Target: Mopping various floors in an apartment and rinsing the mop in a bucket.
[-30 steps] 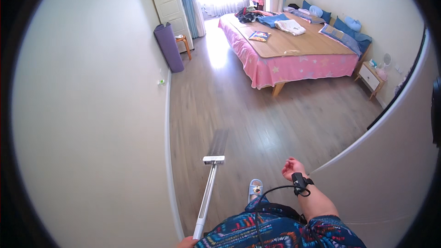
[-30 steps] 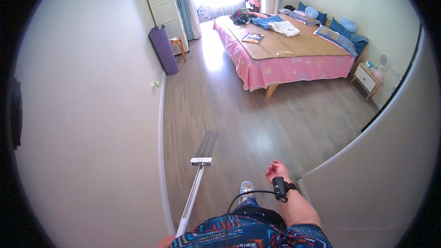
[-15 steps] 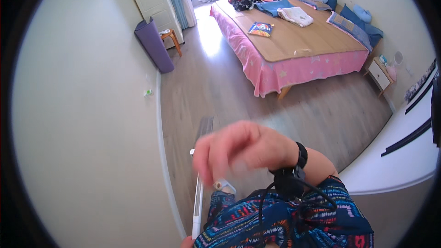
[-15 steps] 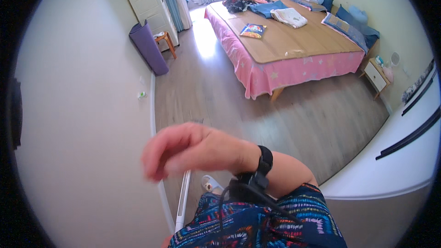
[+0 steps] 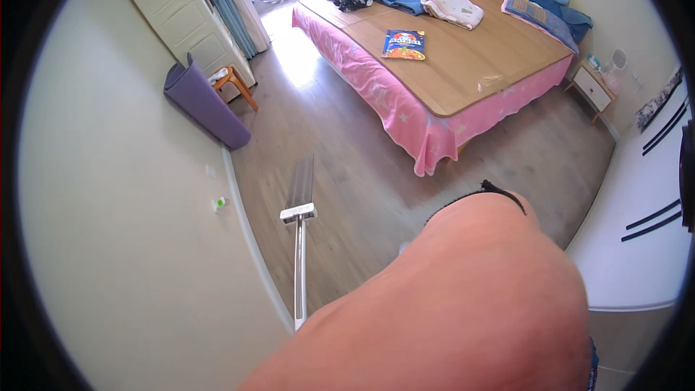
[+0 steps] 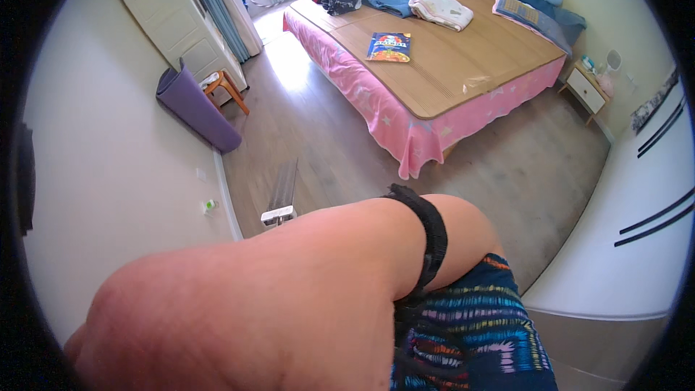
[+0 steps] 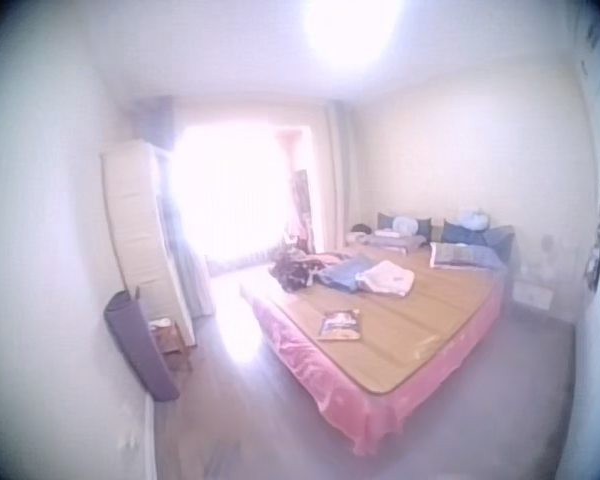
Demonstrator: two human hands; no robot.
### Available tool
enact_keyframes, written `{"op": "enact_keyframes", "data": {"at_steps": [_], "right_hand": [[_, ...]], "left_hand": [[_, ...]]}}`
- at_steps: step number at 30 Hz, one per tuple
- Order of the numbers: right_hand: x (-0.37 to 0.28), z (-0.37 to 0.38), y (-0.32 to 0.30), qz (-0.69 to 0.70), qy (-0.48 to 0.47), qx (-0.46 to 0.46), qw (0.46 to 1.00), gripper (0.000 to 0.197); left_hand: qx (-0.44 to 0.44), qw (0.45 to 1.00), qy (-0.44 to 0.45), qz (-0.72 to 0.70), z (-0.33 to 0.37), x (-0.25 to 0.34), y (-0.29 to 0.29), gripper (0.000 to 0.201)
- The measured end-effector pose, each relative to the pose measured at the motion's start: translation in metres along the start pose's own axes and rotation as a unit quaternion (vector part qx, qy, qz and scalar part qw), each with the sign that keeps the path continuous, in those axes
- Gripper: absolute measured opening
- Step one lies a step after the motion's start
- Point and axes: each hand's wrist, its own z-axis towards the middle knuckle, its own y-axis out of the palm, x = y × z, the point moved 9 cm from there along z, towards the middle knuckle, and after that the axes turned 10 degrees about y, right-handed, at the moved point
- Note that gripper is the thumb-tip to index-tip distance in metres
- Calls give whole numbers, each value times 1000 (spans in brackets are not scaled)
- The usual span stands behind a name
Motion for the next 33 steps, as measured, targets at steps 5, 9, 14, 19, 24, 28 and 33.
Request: {"op": "enact_keyframes", "data": {"at_steps": [5,9,14,19,24,28,33], "right_hand": [[17,-26,-117,-86,40,-45,994,23],[37,-72,-268,-4,-58,157,986,29],[193,-171,-469,215,252,421,844,31],[282,-284,-609,142,370,572,718,21],[307,-413,-707,-157,577,568,565,21],[282,-525,-722,-246,639,612,396,18],[263,-653,-698,-39,533,792,295,21]], "left_hand": [[23,998,32,-55,99,14,-9,16],[24,997,22,-65,160,76,-5,14],[46,993,-40,-101,203,149,-20,22],[50,999,5,20,301,252,-69,18],[74,996,24,-45,398,283,-132,18],[12,1000,29,0,472,335,-177,16],[-14,997,-48,-54,550,396,-207,18]]}}
